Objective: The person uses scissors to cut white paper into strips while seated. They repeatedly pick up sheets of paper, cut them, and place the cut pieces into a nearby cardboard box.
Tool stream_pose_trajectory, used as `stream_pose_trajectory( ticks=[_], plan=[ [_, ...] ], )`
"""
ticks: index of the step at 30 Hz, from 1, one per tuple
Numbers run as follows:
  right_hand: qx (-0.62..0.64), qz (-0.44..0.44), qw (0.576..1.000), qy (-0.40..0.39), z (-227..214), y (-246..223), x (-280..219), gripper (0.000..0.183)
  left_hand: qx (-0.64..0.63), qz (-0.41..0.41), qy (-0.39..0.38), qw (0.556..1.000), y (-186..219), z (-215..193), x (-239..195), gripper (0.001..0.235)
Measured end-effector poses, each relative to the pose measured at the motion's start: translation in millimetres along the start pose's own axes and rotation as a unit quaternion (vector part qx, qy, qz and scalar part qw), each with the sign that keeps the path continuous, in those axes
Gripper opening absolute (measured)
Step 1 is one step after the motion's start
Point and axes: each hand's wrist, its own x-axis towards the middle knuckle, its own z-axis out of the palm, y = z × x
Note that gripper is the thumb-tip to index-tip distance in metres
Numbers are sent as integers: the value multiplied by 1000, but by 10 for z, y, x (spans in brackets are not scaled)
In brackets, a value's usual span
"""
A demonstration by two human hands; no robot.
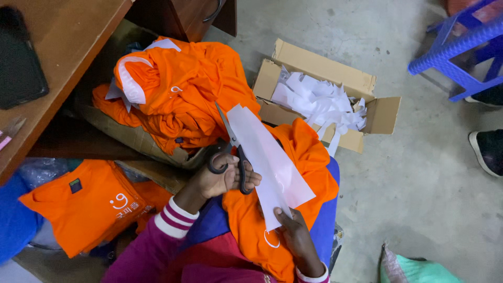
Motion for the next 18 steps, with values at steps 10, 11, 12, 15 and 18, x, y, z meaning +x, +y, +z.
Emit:
stream_pose_trajectory(
  ticks=[10,11,12,15,18],
  plan=[
    [46,19,999,-1,61,-102,-66,46,-4,97,43,994,457,-285,151,29],
    [98,12,995,-14,88,-144,-92,52,16,133,76,988,537,-314,164,26],
    [99,9,995,-10,8,-121,-81,52,18,130,73,989,599,-283,177,26],
    [-6,20,998,54,-258,-116,-53,45,194,201,277,919,784,-145,232,30],
    [-25,-31,999,-3,-559,-312,65,38,393,261,346,811,996,53,333,18]
  ],
)
